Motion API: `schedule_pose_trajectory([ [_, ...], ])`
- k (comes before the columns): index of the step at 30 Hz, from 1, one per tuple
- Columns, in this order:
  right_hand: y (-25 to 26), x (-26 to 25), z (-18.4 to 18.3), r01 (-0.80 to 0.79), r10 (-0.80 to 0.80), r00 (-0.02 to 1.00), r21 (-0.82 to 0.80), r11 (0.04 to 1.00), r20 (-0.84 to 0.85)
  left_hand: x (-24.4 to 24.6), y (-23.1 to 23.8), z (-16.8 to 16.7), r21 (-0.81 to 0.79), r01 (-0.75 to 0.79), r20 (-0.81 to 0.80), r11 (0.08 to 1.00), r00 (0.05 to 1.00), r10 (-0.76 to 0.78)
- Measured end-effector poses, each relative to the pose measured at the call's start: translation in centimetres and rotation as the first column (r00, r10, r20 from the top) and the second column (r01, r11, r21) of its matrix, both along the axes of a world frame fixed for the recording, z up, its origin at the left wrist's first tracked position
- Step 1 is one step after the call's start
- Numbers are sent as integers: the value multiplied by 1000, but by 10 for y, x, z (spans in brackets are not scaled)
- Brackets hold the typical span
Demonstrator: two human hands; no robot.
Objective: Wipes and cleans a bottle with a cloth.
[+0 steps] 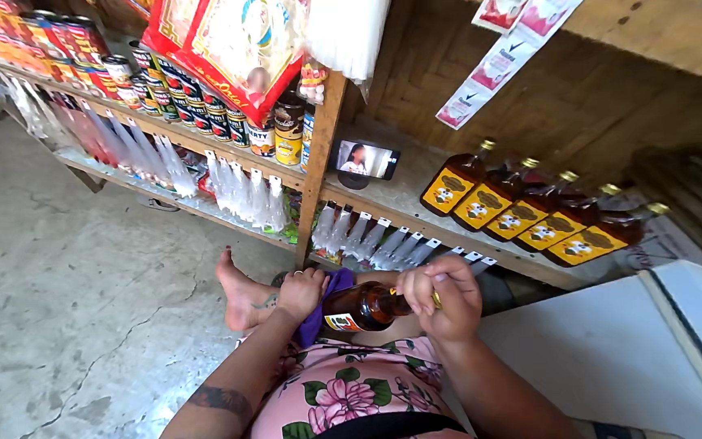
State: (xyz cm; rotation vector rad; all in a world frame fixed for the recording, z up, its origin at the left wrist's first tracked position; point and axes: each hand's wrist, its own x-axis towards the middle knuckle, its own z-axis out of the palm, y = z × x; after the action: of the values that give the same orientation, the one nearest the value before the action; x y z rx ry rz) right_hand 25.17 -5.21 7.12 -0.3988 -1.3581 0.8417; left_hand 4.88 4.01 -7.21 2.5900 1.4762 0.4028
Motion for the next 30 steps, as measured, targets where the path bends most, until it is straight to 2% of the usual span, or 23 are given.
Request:
schedule_pose_trajectory([
  [3, 0, 2, 0, 11, -11, 999, -24, 1000, -32, -3, 2, 3, -1, 43, -67, 999, 997, -43],
  [10, 7, 9, 2, 57, -65, 991, -72, 996, -118, -17, 21, 29, -228, 138, -282, 964, 938, -201],
  [12, 9, 10, 1, 66, -77, 987, -85, 994, -142, -29, 33, 38, -335, 109, -175, 936, 969, -175],
  [13, 10, 10, 1, 65, -77, 986, -86, 994, -150, -36, 38, 42, -382, 101, -39, 919, 991, -125],
  [14, 10, 10, 1, 64, -76, 986, -82, 995, -148, -42, 40, 43, -398, 103, 164, 912, 986, -40],
  [15, 10, 9, 2, 65, -76, 987, -78, 995, -141, -45, 40, 41, -390, 105, 406, 915, 911, 69],
  [16, 9, 8, 2, 64, -73, 989, -73, 995, -131, -44, 38, 41, -395, 112, 621, 912, 764, 175],
  [17, 9, 6, 3, 65, -73, 990, -70, 995, -119, -40, 34, 46, -424, 135, 756, 896, 598, 268],
  [18, 8, 4, 3, 67, -75, 992, -71, 995, -104, -33, 29, 56, -449, 175, 828, 876, 450, 334],
  [19, 7, 2, 4, 69, -75, 993, -74, 995, -86, -26, 22, 67, -464, 210, 860, 861, 342, 380],
  [20, 7, -1, 5, 69, -74, 995, -75, 995, -68, -18, 14, 78, -459, 231, 877, 858, 274, 396],
  [22, 6, -7, 6, 70, -72, 997, -69, 995, -22, -3, -6, 97, -394, 265, 913, 880, 228, 339],
  [23, 7, -11, 7, 76, -76, 997, -64, 995, -5, 4, -17, 105, -318, 277, 940, 907, 214, 265],
  [26, 10, -25, 10, 127, -124, 991, -62, 990, 50, 20, -49, 122, 18, 267, 980, 963, 185, -70],
  [28, 12, -36, 13, 207, -203, 976, -52, 977, 80, 25, -61, 128, 201, 271, 956, 941, 156, -249],
  [30, 13, -45, 16, 249, -243, 963, -41, 968, 115, 29, -66, 127, 276, 247, 939, 929, 136, -315],
])
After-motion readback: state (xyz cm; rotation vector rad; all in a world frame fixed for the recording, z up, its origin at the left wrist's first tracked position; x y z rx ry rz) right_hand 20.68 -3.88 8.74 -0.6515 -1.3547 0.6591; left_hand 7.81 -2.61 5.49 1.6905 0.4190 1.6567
